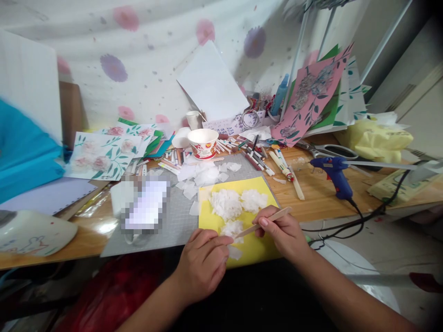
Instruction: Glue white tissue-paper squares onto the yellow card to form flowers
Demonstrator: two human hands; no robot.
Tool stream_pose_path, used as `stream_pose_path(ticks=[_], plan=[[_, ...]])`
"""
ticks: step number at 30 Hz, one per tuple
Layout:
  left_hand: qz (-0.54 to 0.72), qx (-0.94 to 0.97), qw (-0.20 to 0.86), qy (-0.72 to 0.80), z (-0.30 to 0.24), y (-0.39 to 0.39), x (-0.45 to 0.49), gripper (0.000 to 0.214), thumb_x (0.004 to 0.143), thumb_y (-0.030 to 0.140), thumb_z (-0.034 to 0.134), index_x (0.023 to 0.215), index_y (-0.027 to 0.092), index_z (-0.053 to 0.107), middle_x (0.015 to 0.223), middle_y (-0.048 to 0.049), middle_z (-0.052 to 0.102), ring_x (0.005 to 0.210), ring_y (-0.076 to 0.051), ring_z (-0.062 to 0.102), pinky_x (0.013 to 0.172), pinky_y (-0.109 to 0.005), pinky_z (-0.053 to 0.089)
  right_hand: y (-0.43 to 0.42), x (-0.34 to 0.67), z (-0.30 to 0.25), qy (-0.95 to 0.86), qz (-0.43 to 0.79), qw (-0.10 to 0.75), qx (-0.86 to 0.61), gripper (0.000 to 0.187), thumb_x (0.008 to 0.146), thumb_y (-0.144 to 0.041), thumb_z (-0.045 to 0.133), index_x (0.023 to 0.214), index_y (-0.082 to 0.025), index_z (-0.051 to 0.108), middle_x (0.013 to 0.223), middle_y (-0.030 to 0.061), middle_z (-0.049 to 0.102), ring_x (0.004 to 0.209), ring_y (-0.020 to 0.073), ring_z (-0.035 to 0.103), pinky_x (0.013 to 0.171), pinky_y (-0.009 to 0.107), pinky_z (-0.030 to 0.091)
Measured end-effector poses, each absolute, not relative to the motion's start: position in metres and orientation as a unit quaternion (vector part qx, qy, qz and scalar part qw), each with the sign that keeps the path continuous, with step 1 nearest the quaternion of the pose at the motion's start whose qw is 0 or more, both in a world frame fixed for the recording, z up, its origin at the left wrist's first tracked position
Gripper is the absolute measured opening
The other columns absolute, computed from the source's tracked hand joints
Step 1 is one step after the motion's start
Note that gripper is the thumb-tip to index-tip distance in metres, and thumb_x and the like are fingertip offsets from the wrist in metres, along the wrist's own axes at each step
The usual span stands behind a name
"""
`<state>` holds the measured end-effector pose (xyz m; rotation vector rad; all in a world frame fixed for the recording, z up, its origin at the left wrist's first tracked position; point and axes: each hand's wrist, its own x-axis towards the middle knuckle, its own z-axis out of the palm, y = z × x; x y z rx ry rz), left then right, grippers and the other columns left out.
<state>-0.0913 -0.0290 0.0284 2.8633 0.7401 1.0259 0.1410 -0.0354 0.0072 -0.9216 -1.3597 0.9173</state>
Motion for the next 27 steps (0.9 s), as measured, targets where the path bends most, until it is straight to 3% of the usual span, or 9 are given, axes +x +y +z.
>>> stream_pose_path(ticks=[27], plan=[[0.336,0.911,0.002,0.239,0.0242,-0.03,-0.0901,0.016,0.083,0.006,0.054,0.087,0.019,0.061,0.102,-0.0025,0.077,0.084,-0.021,0.059,0.073,-0.036,0.045,-0.0307,0.1374,0.0104,-0.575,0.364,0.592,-0.432,0.032,0.094,-0.045,0.058,0.074,-0.021,0.063,0.062,-0.0001,0.064,0.053,0.0131,0.06,0.052,0.025,0.048]])
